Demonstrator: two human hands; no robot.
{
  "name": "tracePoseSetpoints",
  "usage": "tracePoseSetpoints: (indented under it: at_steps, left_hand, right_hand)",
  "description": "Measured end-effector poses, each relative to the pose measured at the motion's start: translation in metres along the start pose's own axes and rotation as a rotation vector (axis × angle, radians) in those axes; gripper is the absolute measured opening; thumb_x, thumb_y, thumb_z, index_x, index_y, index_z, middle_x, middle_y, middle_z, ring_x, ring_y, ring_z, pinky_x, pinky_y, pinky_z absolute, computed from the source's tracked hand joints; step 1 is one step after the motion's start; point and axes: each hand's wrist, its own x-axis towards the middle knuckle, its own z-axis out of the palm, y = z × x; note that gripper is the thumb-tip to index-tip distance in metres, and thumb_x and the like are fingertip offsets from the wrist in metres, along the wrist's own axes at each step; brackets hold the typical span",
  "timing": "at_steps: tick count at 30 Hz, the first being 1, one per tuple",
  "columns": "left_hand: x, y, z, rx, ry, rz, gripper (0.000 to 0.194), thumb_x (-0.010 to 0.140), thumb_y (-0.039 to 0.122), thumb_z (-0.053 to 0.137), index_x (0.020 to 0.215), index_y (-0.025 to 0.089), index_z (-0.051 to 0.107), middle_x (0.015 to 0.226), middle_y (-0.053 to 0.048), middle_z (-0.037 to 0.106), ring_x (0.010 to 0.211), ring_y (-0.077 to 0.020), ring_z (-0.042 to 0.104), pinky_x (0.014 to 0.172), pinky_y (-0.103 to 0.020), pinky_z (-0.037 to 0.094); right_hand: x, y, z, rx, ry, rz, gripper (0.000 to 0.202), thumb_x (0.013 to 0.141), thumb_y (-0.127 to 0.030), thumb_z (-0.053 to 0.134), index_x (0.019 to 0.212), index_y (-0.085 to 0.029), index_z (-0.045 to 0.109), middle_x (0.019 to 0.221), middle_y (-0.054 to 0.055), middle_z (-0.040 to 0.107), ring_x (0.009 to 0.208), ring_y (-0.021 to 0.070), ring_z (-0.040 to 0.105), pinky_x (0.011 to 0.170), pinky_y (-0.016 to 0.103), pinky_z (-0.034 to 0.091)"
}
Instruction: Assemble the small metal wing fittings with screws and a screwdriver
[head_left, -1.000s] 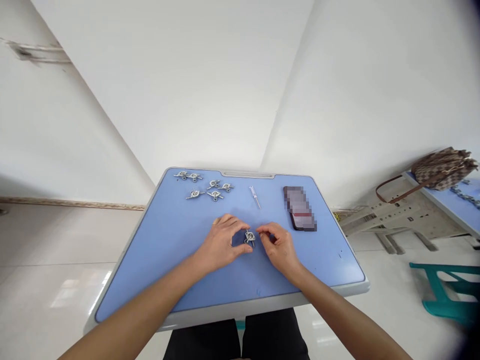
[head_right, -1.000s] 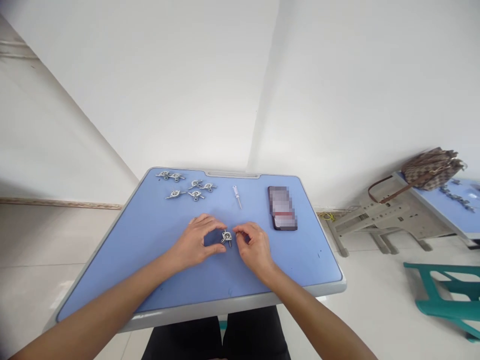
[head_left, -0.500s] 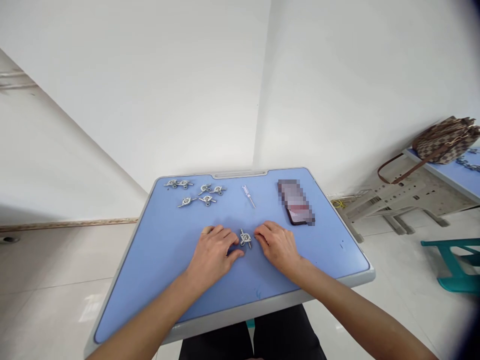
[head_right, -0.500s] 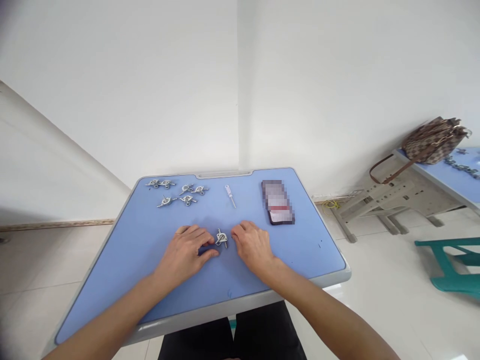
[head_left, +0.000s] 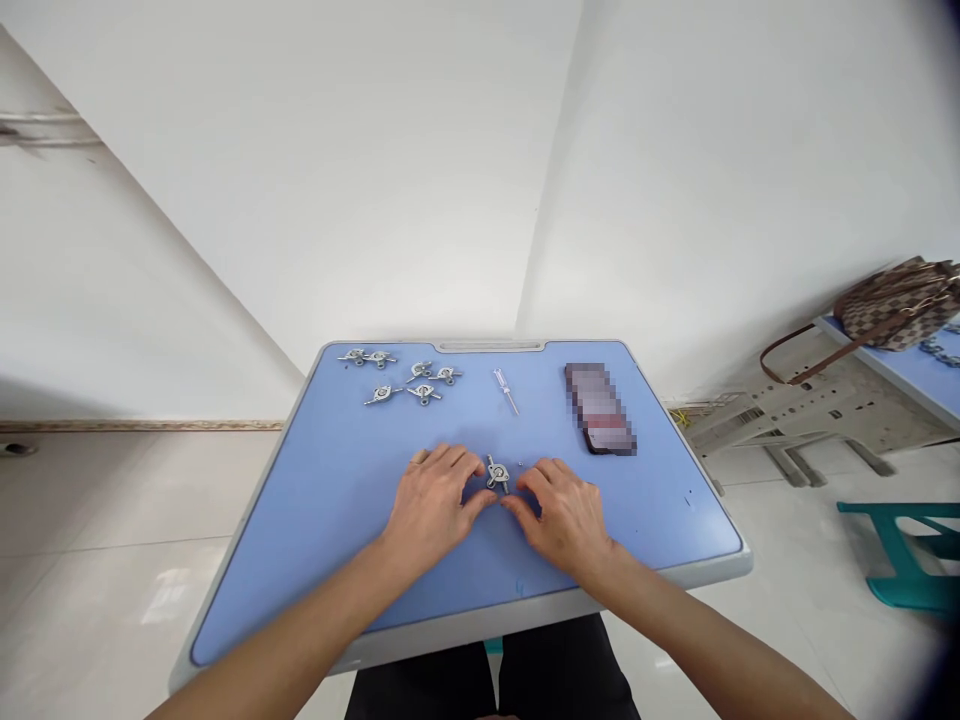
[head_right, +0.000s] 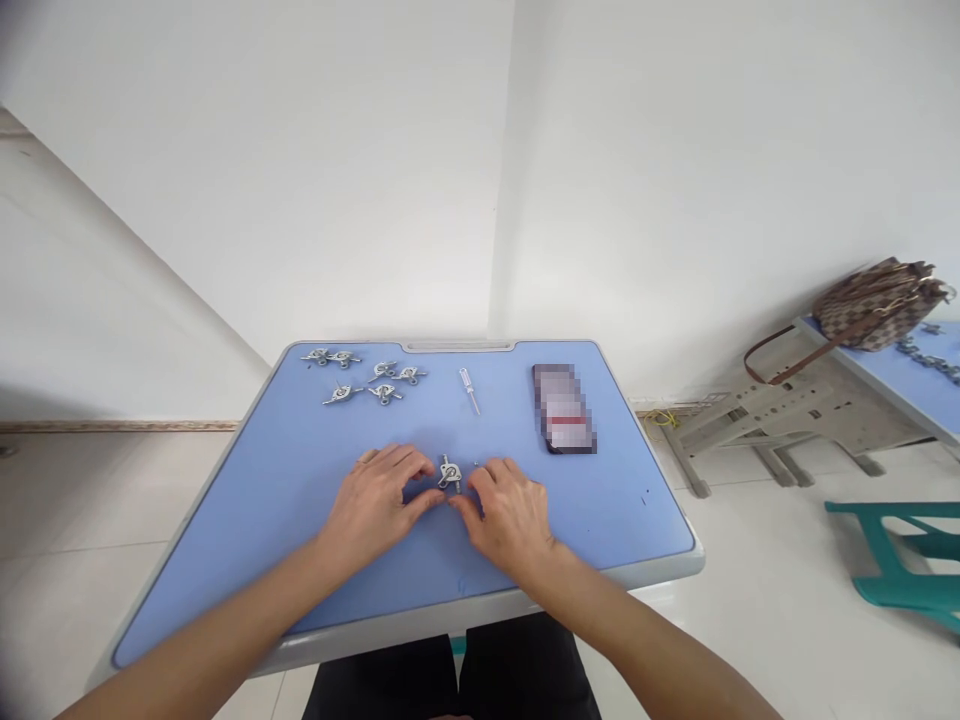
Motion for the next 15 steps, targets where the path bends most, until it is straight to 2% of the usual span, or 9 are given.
tracePoseSetpoints:
  at_steps: [5, 10, 15]
  left_hand:
    - [-0.001, 0.001, 0.001, 0.021, 0.077, 0.061, 0.013, 0.090, 0.031, 0.060, 0.083, 0.021, 0.062, 0.081, -0.003, 0.067, 0.080, -0.0200, 0.059, 0.073, -0.035, 0.038]
    - [0.000, 0.000, 0.004, 0.036, 0.064, 0.094, 0.019, 0.094, 0.026, 0.052, 0.081, 0.021, 0.064, 0.077, -0.002, 0.067, 0.076, -0.0182, 0.058, 0.070, -0.033, 0.037]
    - [-0.001, -0.001, 0.005, 0.021, 0.064, 0.064, 0.019, 0.094, 0.026, 0.053, 0.078, 0.022, 0.064, 0.076, -0.001, 0.067, 0.075, -0.0182, 0.058, 0.070, -0.033, 0.037]
  right_hand:
    - [0.003, -0.007, 0.006, -0.009, -0.069, 0.032, 0.014, 0.088, -0.035, 0.062, 0.083, -0.022, 0.063, 0.079, 0.002, 0.069, 0.073, 0.0170, 0.060, 0.051, 0.029, 0.021]
    - [0.005, -0.003, 0.012, 0.034, -0.066, 0.024, 0.012, 0.091, -0.029, 0.058, 0.083, -0.022, 0.062, 0.078, 0.002, 0.070, 0.073, 0.0170, 0.062, 0.055, 0.029, 0.025]
    - [0.004, -0.001, 0.014, 0.040, -0.061, 0.015, 0.013, 0.091, -0.029, 0.057, 0.081, -0.021, 0.063, 0.076, 0.002, 0.070, 0.072, 0.0172, 0.061, 0.055, 0.029, 0.025]
